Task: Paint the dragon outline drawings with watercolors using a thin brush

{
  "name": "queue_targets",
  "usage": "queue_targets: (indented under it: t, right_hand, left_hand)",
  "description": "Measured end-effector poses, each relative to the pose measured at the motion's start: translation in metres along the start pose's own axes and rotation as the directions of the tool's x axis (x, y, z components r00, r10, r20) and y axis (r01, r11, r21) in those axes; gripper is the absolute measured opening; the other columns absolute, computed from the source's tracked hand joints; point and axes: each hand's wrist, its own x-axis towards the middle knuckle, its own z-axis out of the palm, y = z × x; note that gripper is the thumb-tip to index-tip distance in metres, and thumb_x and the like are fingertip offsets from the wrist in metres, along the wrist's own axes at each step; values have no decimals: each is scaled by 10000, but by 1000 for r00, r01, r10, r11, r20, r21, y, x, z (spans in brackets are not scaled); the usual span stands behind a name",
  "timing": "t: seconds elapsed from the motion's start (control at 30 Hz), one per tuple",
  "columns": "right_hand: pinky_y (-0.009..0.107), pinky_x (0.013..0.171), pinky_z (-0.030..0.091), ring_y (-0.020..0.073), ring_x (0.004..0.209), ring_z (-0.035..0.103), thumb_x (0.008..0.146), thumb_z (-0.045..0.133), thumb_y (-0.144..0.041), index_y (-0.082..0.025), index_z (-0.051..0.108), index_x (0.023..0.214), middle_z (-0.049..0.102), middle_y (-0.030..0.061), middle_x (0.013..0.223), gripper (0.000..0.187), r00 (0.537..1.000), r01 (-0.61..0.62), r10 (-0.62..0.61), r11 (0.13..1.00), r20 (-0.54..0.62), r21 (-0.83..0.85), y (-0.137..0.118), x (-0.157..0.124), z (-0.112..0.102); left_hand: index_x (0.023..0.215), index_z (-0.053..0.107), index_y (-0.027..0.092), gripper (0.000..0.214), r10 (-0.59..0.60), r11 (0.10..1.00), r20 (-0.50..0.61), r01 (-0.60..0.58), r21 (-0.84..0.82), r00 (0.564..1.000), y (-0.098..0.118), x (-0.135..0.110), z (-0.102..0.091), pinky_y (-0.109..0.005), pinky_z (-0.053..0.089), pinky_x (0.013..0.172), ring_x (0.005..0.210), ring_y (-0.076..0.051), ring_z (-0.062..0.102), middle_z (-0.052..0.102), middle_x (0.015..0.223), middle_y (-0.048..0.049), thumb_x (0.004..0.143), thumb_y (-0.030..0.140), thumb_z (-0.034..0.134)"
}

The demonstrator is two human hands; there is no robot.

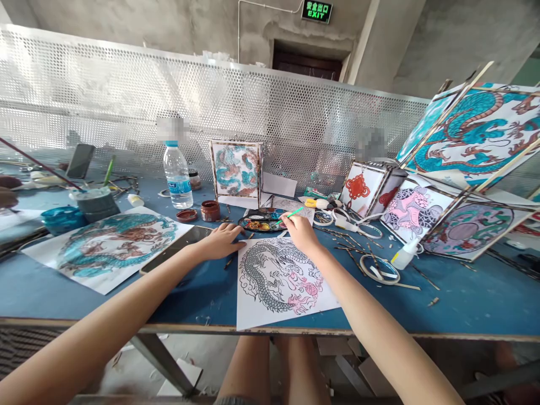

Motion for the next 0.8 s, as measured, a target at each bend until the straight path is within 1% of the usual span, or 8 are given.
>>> queue_targets:
  t: [0.1,0.17,0.3,0.43,0.6,0.8]
  right_hand:
    - [273,707,424,179,778,616,899,376,-276,-135,627,808,663,81,798,302,999,-32,32,999,-26,-17,-1,0,-3]
    - [275,710,418,185,793,613,899,376,-269,-133,626,808,658,81,777,299,999,-32,31,999,-26,-40,-1,0,-5]
    - [270,699,420,173,756,613,899,373,-252,-131,628,826,661,83,791,291,1000,-17,17,999,7,-40,-2,0,-4]
    - [267,688,422,168,750,611,899,376,-265,-140,626,827,663,79,790,289,999,-33,32,999,-30,-34,-3,0,-5]
    - [274,690,422,174,745,609,895,378,-250,-132,627,839,660,83,780,281,999,-37,37,998,-2,-53,-4,0,-7]
    - [274,689,419,171,733,606,896,375,-256,-143,622,822,661,77,778,281,999,-37,36,998,-17,-54,-4,0,-6]
  left_hand:
    - [1131,483,217,450,5,1000,1,-5,5,1000,0,0,0,-458,304,953,1169,-306,364,476,1215,-104,810,505,357]
    - [1135,481,212,454,1,1000,2,-1,9,1000,0,0,0,-458,305,953,1167,-307,365,474,1216,-107,812,506,356]
    - [1135,480,223,436,3,1000,11,-3,20,1000,2,-1,-2,-457,309,953,1172,-299,361,472,1221,-99,819,495,352]
    - [1141,475,223,438,-1,1000,17,1,21,1000,2,-1,-2,-461,308,954,1173,-299,362,469,1222,-101,822,497,349]
    - [1139,474,227,431,2,1000,11,-2,20,1000,2,-1,-3,-457,305,959,1176,-297,361,473,1215,-101,821,492,355]
    - [1132,484,222,431,4,1000,6,-4,13,1000,2,-1,-2,-458,307,954,1171,-303,366,476,1218,-100,815,490,364]
